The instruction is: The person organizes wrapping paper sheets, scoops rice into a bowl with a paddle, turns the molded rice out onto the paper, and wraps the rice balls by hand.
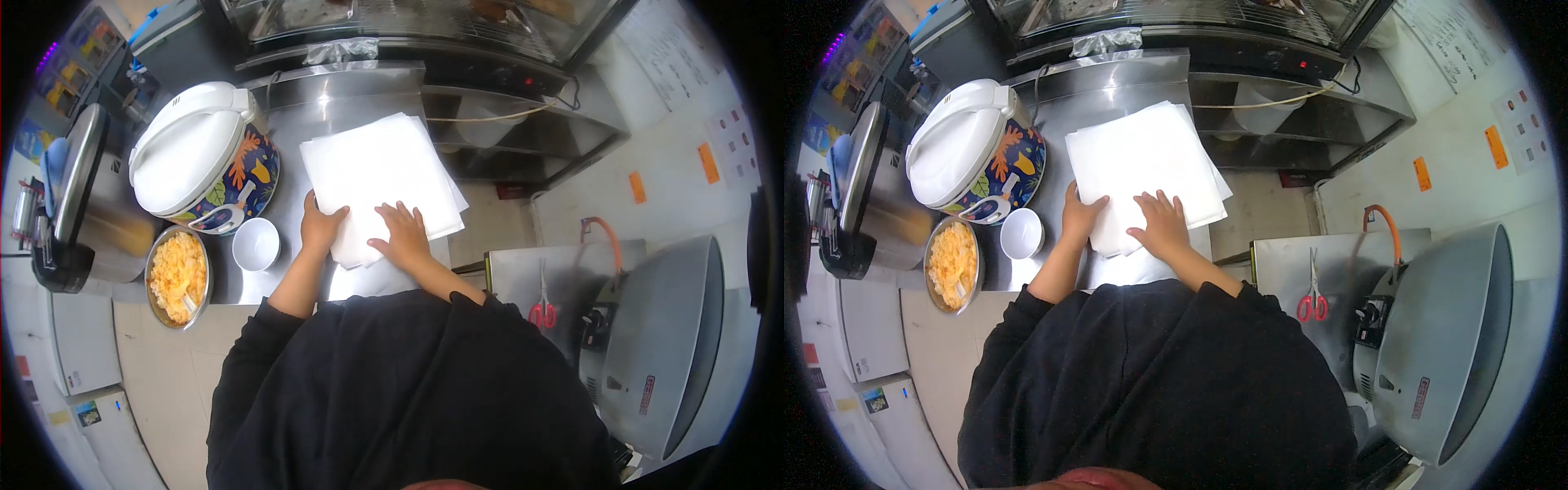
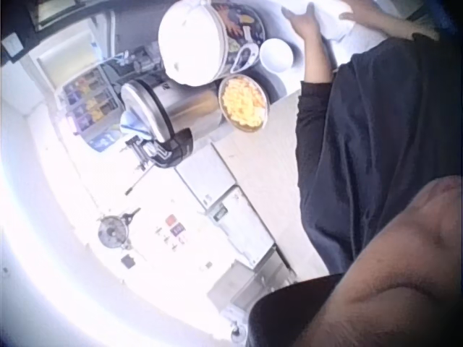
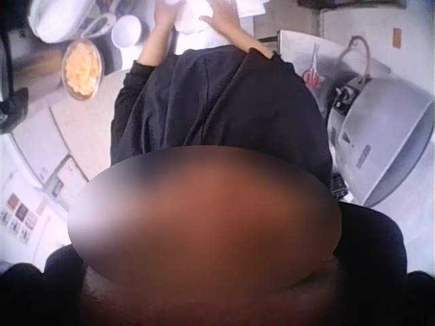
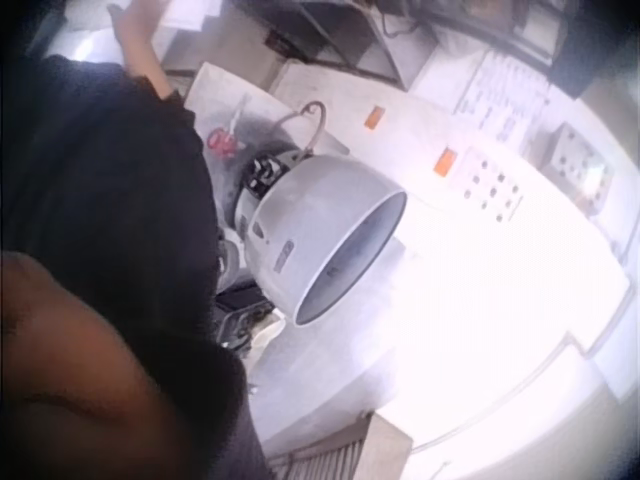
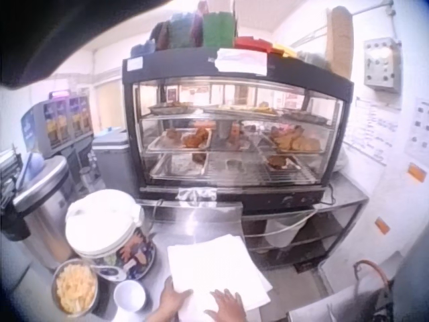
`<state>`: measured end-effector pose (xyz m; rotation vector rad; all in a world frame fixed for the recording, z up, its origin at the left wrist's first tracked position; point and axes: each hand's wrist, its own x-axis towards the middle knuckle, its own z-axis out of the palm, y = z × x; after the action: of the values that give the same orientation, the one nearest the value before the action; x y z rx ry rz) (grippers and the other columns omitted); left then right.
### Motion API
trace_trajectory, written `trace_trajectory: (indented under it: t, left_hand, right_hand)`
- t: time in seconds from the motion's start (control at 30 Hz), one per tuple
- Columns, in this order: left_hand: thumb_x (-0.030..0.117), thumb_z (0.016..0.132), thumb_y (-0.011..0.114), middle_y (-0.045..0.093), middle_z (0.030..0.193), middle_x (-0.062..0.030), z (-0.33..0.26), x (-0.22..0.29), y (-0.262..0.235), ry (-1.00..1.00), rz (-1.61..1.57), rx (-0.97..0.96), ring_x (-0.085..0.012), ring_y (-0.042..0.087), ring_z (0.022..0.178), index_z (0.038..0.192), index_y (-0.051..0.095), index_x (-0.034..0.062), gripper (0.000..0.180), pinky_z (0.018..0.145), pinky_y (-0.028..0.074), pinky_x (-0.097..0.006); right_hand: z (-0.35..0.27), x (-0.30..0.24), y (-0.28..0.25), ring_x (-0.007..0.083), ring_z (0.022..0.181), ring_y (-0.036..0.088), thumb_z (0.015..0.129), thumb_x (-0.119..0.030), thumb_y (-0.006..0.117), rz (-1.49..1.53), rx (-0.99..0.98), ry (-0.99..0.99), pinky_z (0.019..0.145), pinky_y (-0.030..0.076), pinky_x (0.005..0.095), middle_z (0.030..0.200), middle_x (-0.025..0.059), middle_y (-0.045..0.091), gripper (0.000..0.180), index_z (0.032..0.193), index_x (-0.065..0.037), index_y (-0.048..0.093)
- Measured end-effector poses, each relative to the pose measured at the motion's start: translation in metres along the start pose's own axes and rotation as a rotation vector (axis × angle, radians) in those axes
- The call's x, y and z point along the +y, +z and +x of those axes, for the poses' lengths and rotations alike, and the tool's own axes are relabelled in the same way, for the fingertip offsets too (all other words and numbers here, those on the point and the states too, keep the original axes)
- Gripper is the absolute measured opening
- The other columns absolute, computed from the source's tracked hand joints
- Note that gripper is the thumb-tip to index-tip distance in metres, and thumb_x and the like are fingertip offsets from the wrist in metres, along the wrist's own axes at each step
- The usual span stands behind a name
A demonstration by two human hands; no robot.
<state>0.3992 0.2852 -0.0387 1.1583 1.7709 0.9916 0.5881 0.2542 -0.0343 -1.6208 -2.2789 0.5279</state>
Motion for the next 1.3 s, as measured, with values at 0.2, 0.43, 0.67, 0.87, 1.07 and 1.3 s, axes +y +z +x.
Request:
trace_trajectory:
  t: [0.2, 0.43, 0.67, 0.87, 1.07, 1.3]
  left_hand:
    - [0.026, 0.077, 0.066, 0.052, 0.122, -0.0229, -0.004, -0.008, 0.004, -0.014, 0.004, 0.126, -0.0326, 0.057, 0.105, 0.137, 0.024, -0.0005, 0.078, 0.089, 0.044, -0.035]
    - [0.014, 0.079, 0.061, 0.062, 0.099, -0.018, 0.002, -0.04, -0.002, -0.053, -0.134, 0.078, -0.0249, 0.061, 0.086, 0.138, 0.026, 0.0046, 0.069, 0.078, 0.046, -0.033]
    - [0.012, 0.073, 0.066, 0.063, 0.086, -0.0121, -0.007, -0.001, -0.004, -0.091, 0.115, 0.02, -0.0215, 0.062, 0.08, 0.137, 0.03, 0.0047, 0.074, 0.074, 0.048, -0.032]
    - [0.023, 0.07, 0.071, 0.053, 0.113, -0.0163, -0.005, 0.008, 0.006, 0.083, 0.458, 0.087, -0.0297, 0.056, 0.099, 0.136, 0.032, 0.0029, 0.08, 0.086, 0.046, -0.036]
    - [0.039, 0.064, 0.076, 0.028, 0.142, -0.0186, -0.007, 0.039, 0.004, 0.098, 0.779, 0.034, -0.0361, 0.031, 0.126, 0.138, 0.029, 0.0049, 0.094, 0.1, 0.03, -0.049]
    - [0.045, 0.06, 0.077, 0.025, 0.144, -0.0155, 0.009, 0.06, 0.008, 0.069, 0.899, -0.157, -0.0355, 0.017, 0.134, 0.141, 0.026, 0.0133, 0.101, 0.1, 0.007, -0.069]
  right_hand:
    - [0.006, 0.007, 0.004, 0.0265, 0.127, 0.038, 0.076, -0.031, 0.067, 0.01, 0.081, -0.005, 0.103, 0.026, 0.0478, 0.128, 0.0045, 0.052, 0.036, 0.106, -0.014, 0.059]
    - [0.012, 0.017, 0.003, 0.0229, 0.113, 0.051, 0.075, -0.024, 0.067, 0.034, 0.19, -0.037, 0.087, 0.036, 0.0435, 0.114, 0.0011, 0.061, 0.019, 0.09, -0.013, 0.063]
    - [0.034, 0.039, -0.036, 0.0278, 0.117, 0.043, 0.07, -0.031, 0.072, 0.08, 0.336, 0.183, 0.091, 0.035, 0.0471, 0.123, 0.0094, 0.051, 0.045, 0.108, -0.012, 0.058]
    - [0.047, 0.077, -0.053, 0.0334, 0.122, 0.039, 0.066, -0.044, 0.075, 0.226, 0.012, 0.575, 0.098, 0.037, 0.0418, 0.135, 0.0176, 0.037, 0.093, 0.137, -0.006, 0.03]
    - [0.045, 0.092, -0.035, 0.0354, 0.119, 0.043, 0.059, -0.043, 0.08, 0.242, 0.144, 0.564, 0.098, 0.039, 0.0395, 0.133, 0.0232, 0.035, 0.102, 0.137, -0.003, 0.028]
    - [0.045, 0.097, -0.043, 0.0358, 0.116, 0.045, 0.056, -0.038, 0.082, 0.304, 0.146, 0.612, 0.095, 0.041, 0.0396, 0.129, 0.0224, 0.038, 0.102, 0.136, -0.002, 0.029]
